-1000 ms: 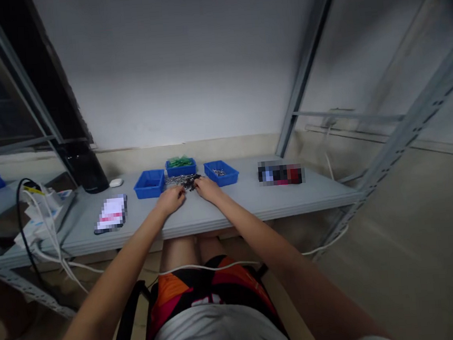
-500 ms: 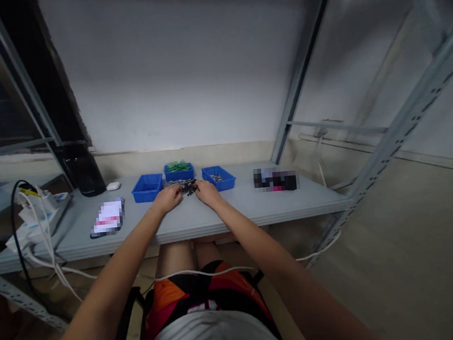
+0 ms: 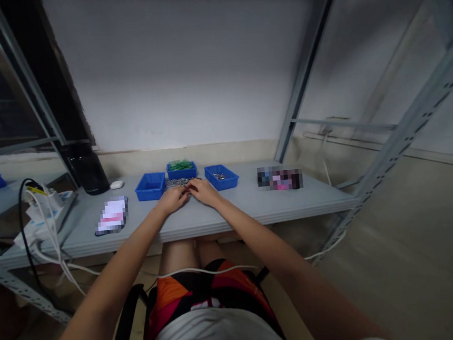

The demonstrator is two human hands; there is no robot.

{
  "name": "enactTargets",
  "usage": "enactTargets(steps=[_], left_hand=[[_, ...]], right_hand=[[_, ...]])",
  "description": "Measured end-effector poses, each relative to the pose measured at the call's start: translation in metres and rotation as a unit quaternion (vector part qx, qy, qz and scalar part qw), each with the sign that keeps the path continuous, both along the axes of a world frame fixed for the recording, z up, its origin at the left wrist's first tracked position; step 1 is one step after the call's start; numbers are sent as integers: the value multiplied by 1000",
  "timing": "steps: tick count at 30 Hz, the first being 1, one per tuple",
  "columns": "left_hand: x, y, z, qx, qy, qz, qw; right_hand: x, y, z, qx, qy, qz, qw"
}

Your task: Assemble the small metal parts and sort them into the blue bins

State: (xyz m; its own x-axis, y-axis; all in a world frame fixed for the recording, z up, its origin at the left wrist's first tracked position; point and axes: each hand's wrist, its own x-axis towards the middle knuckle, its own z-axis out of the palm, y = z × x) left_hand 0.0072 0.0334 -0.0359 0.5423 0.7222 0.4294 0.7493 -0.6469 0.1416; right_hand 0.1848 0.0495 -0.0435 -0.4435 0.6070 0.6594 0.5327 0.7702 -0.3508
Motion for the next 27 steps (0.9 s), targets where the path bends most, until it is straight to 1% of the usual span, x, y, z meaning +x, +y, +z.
enactTargets(steps=[3, 7, 11, 14, 18, 24, 27], left_hand=[[0, 0, 0, 4, -2, -4, 1000], [-1, 1, 0, 2, -8, -1, 1000], [-4, 1, 0, -1, -10, -7, 1000], [-6, 2, 0, -3, -18, 1, 1000], [-7, 5, -1, -8, -28, 20, 999], [-7, 5, 0, -10, -36, 24, 999], [-6, 4, 1, -2, -30, 30, 999]], right_hand=[[0, 0, -1, 7, 2, 14, 1000], [-1, -1, 0, 6, -2, 16, 1000], [-2, -6, 3, -23, -7, 14, 1000], [-2, -9, 5, -34, -11, 23, 999], [-2, -11, 5, -23, -25, 30, 999], [-4, -9, 4, 2, -36, 42, 998], [-3, -8, 3, 11, -42, 23, 999]])
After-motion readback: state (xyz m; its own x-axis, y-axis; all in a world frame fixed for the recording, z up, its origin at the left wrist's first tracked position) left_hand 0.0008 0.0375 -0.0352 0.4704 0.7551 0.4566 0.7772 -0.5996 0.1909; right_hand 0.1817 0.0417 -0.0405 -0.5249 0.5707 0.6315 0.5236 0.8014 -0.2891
